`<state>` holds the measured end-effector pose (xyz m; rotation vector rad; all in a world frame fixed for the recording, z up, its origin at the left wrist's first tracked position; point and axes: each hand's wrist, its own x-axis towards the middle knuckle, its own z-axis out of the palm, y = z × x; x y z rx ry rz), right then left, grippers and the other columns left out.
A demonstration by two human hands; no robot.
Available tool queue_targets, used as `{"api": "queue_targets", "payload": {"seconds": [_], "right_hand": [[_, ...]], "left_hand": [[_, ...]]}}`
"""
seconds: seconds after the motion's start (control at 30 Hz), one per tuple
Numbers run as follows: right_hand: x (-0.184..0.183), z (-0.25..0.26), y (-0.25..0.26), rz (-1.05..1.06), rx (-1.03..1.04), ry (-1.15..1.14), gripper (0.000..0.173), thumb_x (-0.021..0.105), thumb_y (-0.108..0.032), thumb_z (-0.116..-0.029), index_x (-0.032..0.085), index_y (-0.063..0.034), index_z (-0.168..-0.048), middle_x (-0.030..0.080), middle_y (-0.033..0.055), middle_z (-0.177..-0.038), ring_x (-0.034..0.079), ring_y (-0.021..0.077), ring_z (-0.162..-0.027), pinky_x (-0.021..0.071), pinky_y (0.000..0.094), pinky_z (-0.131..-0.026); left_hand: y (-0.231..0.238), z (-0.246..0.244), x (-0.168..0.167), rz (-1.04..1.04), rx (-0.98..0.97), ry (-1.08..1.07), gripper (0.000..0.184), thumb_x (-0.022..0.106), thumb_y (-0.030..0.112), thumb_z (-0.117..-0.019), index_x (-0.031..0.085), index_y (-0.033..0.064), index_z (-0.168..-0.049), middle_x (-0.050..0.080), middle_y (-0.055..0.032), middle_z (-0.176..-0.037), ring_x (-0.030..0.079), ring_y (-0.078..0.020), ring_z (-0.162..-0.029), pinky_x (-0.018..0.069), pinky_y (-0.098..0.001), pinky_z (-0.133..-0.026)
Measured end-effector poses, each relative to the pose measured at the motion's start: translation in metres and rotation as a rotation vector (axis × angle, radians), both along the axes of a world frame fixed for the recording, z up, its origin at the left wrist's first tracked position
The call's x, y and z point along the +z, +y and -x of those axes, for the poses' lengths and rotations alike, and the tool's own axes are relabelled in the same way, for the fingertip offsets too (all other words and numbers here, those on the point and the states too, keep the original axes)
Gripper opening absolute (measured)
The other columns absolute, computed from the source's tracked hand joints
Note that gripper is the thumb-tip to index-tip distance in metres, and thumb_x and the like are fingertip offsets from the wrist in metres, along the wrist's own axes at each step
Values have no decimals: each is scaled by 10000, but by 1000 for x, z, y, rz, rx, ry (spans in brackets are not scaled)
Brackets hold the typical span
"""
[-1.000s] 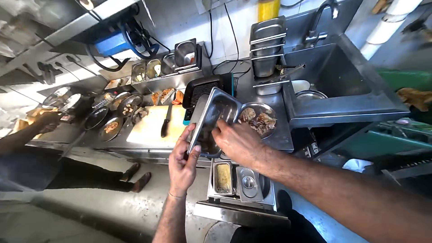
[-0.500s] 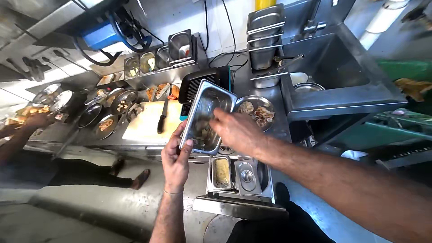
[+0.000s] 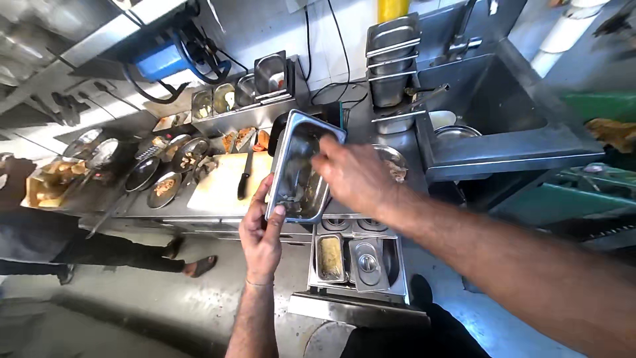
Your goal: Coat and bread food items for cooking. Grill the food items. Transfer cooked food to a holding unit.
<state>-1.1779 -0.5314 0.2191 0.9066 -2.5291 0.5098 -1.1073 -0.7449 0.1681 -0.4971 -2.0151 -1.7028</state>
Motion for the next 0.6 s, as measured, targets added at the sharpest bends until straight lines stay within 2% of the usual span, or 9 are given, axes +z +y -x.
{"api": "queue_targets", "payload": {"seconds": [0.03, 0.1, 0.17, 0.23, 0.33, 0.4, 0.47, 0.6], "right_hand": [[-5, -6, -2, -23, 44, 10, 115, 614, -5, -914, 715, -51, -944, 631, 176, -1010, 660, 334, -715, 524, 482, -529], [-5, -10, -1, -26, 70, 20, 114, 615, -1, -921, 717, -43, -949, 636, 178, -1020, 664, 330, -713, 529, 476, -531], [9, -3, 4, 14, -21, 46, 138, 586, 15, -933, 711, -20, -980, 634, 199, -1042, 667, 350, -711, 529, 489, -530], [18, 2, 4, -11, -117, 95, 151, 547, 6, -954, 696, -12, -973, 606, 197, -1031, 657, 342, -724, 507, 458, -529], [5, -6, 0, -39, 17, 72, 114, 589, 17, -926, 698, -12, -943, 618, 202, -993, 661, 356, -731, 525, 476, -536], [-1, -8, 0, -59, 100, 23, 118, 606, 21, -928, 708, -27, -964, 627, 188, -1000, 669, 347, -759, 544, 476, -573], [7, -4, 5, -42, 103, 15, 128, 590, 30, -934, 705, -15, -966, 625, 197, -988, 668, 360, -766, 546, 491, -588], [12, -2, 1, -117, 119, 39, 120, 566, 8, -955, 685, -1, -937, 635, 201, -975, 670, 366, -776, 543, 493, -604]], "left_hand": [[-1, 2, 1, 3, -6, 9, 125, 566, 74, -1012, 644, 67, -914, 503, -120, -1530, 545, -270, -1353, 529, -419, -1056], [-1, 1, 1, 23, 10, 8, 131, 570, 81, -1004, 641, 73, -895, 517, -109, -1520, 572, -248, -1321, 546, -394, -1019], [1, -3, 2, 45, 16, -2, 126, 577, 89, -1007, 645, 79, -901, 508, -96, -1531, 590, -236, -1299, 560, -381, -997], [3, -4, 2, 61, 11, 0, 110, 582, 95, -1009, 644, 82, -920, 492, -93, -1544, 598, -233, -1288, 565, -377, -988], [1, 0, 3, 83, 9, 20, 121, 576, 77, -1000, 645, 62, -901, 477, -105, -1554, 613, -226, -1261, 567, -372, -980], [-2, 0, 5, 117, 42, 21, 132, 575, 69, -991, 639, 56, -877, 496, -95, -1541, 648, -194, -1193, 581, -347, -939], [-2, -3, 9, 179, 69, 3, 134, 566, 58, -983, 626, 48, -863, 493, -84, -1541, 671, -145, -1088, 587, -308, -863], [0, -5, 14, 298, 103, -9, 144, 584, 65, -960, 621, 50, -822, 509, -77, -1525, 663, -70, -898, 562, -229, -717]]}}
